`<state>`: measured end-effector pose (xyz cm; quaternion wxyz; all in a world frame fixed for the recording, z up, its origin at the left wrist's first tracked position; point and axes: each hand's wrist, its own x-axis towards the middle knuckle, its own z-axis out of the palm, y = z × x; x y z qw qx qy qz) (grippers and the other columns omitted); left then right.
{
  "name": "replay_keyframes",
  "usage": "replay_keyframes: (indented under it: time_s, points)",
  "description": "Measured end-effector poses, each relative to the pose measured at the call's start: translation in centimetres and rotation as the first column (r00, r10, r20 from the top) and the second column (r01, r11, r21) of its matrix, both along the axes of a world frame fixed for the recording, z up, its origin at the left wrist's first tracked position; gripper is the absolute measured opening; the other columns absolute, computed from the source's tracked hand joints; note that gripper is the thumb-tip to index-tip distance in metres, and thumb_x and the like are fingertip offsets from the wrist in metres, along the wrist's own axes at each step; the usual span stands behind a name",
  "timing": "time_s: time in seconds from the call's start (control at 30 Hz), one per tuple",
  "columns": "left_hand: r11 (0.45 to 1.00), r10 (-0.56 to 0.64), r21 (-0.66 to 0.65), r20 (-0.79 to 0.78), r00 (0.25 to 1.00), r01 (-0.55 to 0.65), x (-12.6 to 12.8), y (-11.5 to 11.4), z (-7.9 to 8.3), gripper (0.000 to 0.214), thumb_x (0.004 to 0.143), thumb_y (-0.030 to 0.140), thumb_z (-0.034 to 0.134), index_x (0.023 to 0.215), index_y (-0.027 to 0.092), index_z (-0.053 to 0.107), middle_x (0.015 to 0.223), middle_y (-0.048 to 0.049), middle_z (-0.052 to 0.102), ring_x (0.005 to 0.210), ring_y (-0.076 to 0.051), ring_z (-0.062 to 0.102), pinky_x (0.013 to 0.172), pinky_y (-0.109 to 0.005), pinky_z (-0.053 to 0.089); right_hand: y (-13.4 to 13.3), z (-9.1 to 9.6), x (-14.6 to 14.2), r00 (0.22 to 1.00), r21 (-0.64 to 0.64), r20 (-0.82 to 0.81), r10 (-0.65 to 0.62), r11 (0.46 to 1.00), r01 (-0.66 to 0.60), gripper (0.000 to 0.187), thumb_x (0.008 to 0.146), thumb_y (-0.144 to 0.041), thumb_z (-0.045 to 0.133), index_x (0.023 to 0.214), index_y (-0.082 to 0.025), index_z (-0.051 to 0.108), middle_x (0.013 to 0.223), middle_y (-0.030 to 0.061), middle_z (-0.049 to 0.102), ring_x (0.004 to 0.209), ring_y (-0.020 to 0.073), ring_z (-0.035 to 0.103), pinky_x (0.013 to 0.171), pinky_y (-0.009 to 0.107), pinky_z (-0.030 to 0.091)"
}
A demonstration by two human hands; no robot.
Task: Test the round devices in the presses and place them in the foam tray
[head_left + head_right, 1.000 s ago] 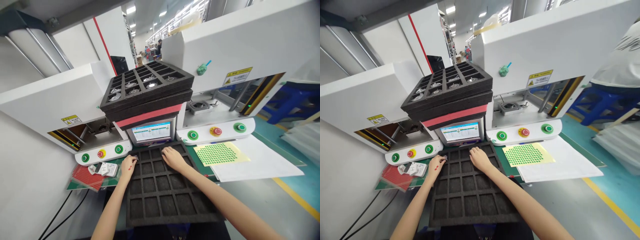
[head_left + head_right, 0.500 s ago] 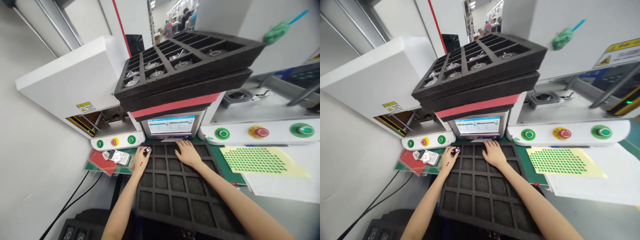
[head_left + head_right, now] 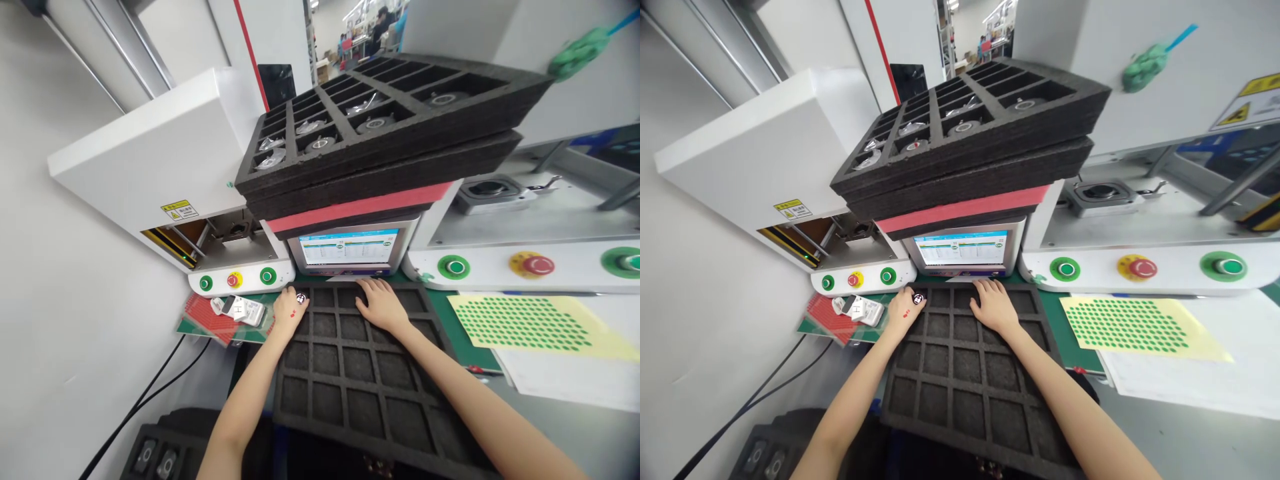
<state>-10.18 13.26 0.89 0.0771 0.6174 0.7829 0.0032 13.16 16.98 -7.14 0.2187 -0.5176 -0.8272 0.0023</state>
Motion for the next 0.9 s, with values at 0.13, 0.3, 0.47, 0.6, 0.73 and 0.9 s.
replay_keyframes:
  time_s: [0.13,0.3,0.47,0.6,0.73,0.9]
  points:
    - [0.998,0.056,-0.016,-0.029,0.998,-0.057,0.8,-0.2,-0.1,0.034,0.092,0.039,0.059,0.113,0.014,0.06,0.11,-0.0088,0.065,0.097,-0.022,0.064,0.086,-0.043,0.053,-0.2,-0.3,0.1,1.0,0.004,-0.018,0.006,1.0,-0.006,0.032,0.094,-0.036,0.059,0.118,-0.015,0.058,0.118,0.0092,0.06,0.109,0.0249,0.058,0.096,0.048,0.046]
    - [0.998,0.058,-0.013,-0.006,0.998,-0.058,0.3,-0.2,0.8,0.035,0.092,0.042,0.058,0.111,0.013,0.061,0.106,-0.0082,0.066,0.093,-0.021,0.065,0.083,-0.042,0.054,-0.3,-0.6,0.1,0.999,0.012,-0.03,0.013,1.0,-0.012,0.033,0.094,-0.036,0.059,0.119,-0.015,0.058,0.12,0.0096,0.06,0.11,0.0251,0.058,0.097,0.049,0.045]
    - [0.991,0.089,0.102,-0.024,0.996,-0.086,-4.6,1.9,4.8,0.029,0.094,0.039,0.055,0.107,0.014,0.063,0.104,-0.0071,0.067,0.093,-0.02,0.065,0.084,-0.042,0.054,-0.2,-0.4,-0.1,1.0,0.047,-0.023,0.01,0.999,-0.009,0.031,0.094,-0.036,0.059,0.116,-0.015,0.059,0.117,0.009,0.061,0.109,0.0245,0.058,0.096,0.048,0.045]
    - [0.969,0.105,0.232,-0.054,0.993,-0.089,-10.5,6.8,8.6,0.028,0.094,0.034,0.056,0.115,0.016,0.06,0.118,-0.0091,0.063,0.105,-0.023,0.062,0.091,-0.045,0.051,-0.1,-0.2,-0.3,1.0,0.081,-0.031,0.002,0.997,0.001,0.029,0.093,-0.034,0.059,0.114,-0.014,0.059,0.114,0.0089,0.062,0.107,0.024,0.059,0.096,0.047,0.045]
    - [0.957,0.096,0.28,-0.062,0.993,-0.075,-14.9,12.8,10.5,0.034,0.093,0.031,0.058,0.124,0.017,0.055,0.13,-0.0107,0.056,0.112,-0.026,0.058,0.094,-0.048,0.05,-0.1,-0.2,-0.5,0.999,0.102,-0.041,-0.008,0.995,0.012,0.027,0.092,-0.027,0.055,0.114,-0.012,0.057,0.112,0.0106,0.063,0.104,0.0238,0.059,0.097,0.045,0.044]
    - [0.974,0.087,0.213,-0.01,0.996,-0.083,-17.5,18.4,10.5,0.032,0.092,0.032,0.06,0.12,0.015,0.058,0.122,-0.0096,0.06,0.105,-0.024,0.061,0.089,-0.046,0.053,0.1,-0.1,-0.7,0.999,0.113,-0.028,-0.027,0.993,0.03,0.031,0.086,-0.02,0.046,0.113,-0.009,0.058,0.109,0.0158,0.065,0.102,0.0285,0.059,0.099,0.044,0.042]
